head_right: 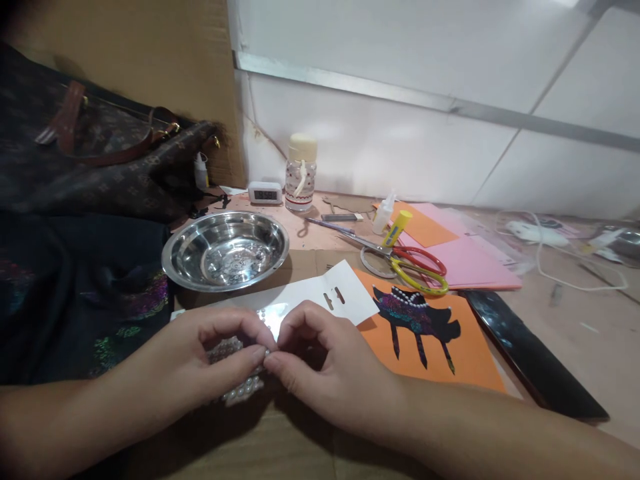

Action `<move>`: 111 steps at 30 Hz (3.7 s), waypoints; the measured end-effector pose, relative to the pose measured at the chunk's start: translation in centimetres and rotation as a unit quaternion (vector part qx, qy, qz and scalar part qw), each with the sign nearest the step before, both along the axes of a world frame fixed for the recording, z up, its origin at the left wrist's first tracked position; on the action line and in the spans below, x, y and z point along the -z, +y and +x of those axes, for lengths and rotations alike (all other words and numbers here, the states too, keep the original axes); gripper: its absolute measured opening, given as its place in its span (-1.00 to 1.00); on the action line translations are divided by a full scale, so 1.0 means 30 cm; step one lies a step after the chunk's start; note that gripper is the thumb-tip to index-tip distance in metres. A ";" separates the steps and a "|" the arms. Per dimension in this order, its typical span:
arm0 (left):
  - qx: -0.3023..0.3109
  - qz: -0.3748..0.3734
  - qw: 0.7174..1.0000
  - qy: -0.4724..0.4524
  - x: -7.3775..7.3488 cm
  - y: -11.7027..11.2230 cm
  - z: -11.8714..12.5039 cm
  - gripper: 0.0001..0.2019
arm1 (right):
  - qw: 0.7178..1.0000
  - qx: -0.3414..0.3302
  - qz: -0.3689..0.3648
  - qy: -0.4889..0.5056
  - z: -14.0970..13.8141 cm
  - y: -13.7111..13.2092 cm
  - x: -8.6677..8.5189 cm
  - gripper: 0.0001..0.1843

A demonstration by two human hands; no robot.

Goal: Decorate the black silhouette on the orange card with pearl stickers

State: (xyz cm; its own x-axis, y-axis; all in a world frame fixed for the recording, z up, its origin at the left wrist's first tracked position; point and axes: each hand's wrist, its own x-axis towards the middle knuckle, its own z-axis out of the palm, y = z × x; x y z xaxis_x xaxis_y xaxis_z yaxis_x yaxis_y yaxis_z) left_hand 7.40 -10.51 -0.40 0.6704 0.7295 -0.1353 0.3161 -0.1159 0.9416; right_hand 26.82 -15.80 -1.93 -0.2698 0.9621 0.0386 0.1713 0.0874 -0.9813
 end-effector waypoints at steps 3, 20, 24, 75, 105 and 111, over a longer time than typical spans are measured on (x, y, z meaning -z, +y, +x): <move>-0.003 0.017 1.000 -0.006 -0.005 0.002 0.003 -0.86 | 1.000 0.000 0.009 -0.007 0.000 0.001 -0.003 -0.86; 0.026 0.003 1.000 -0.007 -0.001 0.003 -0.010 -0.84 | 1.000 -0.020 0.008 -0.012 -0.002 0.005 -0.009 -0.83; 0.033 -0.002 0.999 -0.003 0.007 0.006 -0.001 -0.85 | 0.999 -0.026 -0.027 0.019 -0.001 0.002 -0.005 -0.77; 0.045 -0.131 0.990 -0.035 0.016 0.014 -0.005 -0.88 | 0.996 -0.017 0.080 -0.030 0.014 -0.013 -0.009 -0.95; 0.081 -0.120 0.984 -0.100 -0.002 0.012 -0.003 -0.89 | 0.979 -0.048 -0.127 0.154 -0.003 0.003 -0.006 -0.57; 0.074 -0.133 0.983 -0.107 0.021 0.011 0.001 -0.88 | 0.978 -0.058 -0.111 0.165 -0.003 0.002 0.009 -0.59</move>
State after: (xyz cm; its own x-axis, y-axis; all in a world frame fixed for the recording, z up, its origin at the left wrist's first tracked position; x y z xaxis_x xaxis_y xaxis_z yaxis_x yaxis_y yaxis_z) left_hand 7.42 -10.18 -1.04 0.8003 0.5799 -0.1523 0.1059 0.1133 0.9879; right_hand 26.73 -15.75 -2.20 -0.3863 0.9202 -0.0633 -0.1573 -0.1333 -0.9785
